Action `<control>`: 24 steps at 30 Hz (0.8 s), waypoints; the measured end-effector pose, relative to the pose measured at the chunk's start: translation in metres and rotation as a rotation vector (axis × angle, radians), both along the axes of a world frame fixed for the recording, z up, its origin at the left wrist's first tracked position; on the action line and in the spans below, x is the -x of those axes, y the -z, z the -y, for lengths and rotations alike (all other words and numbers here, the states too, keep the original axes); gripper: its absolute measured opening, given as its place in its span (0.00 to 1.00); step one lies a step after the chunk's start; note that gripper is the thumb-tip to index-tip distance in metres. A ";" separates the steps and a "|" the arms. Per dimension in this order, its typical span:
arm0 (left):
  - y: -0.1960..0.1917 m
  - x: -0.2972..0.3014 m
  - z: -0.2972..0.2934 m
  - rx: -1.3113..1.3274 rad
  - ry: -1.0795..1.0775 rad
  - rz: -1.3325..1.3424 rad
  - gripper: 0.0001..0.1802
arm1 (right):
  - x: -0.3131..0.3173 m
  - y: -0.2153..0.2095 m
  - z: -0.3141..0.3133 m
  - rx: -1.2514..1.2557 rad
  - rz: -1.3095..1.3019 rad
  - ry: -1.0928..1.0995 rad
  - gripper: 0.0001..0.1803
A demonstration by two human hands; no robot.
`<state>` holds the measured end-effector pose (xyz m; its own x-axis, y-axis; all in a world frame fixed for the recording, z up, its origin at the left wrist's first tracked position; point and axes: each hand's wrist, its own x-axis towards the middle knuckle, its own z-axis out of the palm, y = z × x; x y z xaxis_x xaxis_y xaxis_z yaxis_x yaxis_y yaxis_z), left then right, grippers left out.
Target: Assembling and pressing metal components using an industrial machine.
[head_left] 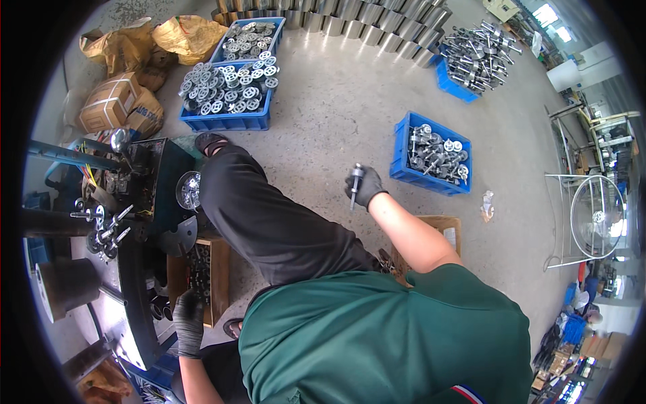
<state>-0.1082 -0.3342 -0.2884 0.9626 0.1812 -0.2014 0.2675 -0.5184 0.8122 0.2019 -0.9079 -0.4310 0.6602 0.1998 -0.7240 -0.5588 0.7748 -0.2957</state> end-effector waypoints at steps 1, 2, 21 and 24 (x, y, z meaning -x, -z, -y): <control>-0.006 0.010 -0.002 -0.037 0.016 -0.036 0.20 | 0.003 -0.005 -0.011 0.231 -0.188 0.089 0.15; 0.004 0.000 0.003 -0.048 0.041 -0.008 0.22 | 0.006 0.025 0.032 0.156 -0.165 0.143 0.19; 0.017 0.016 -0.008 -0.310 0.000 -0.173 0.14 | -0.131 -0.039 0.201 1.903 0.076 -0.709 0.38; 0.023 -0.004 0.000 -0.390 0.097 -0.167 0.14 | -0.107 0.010 0.226 2.036 0.003 -0.891 0.39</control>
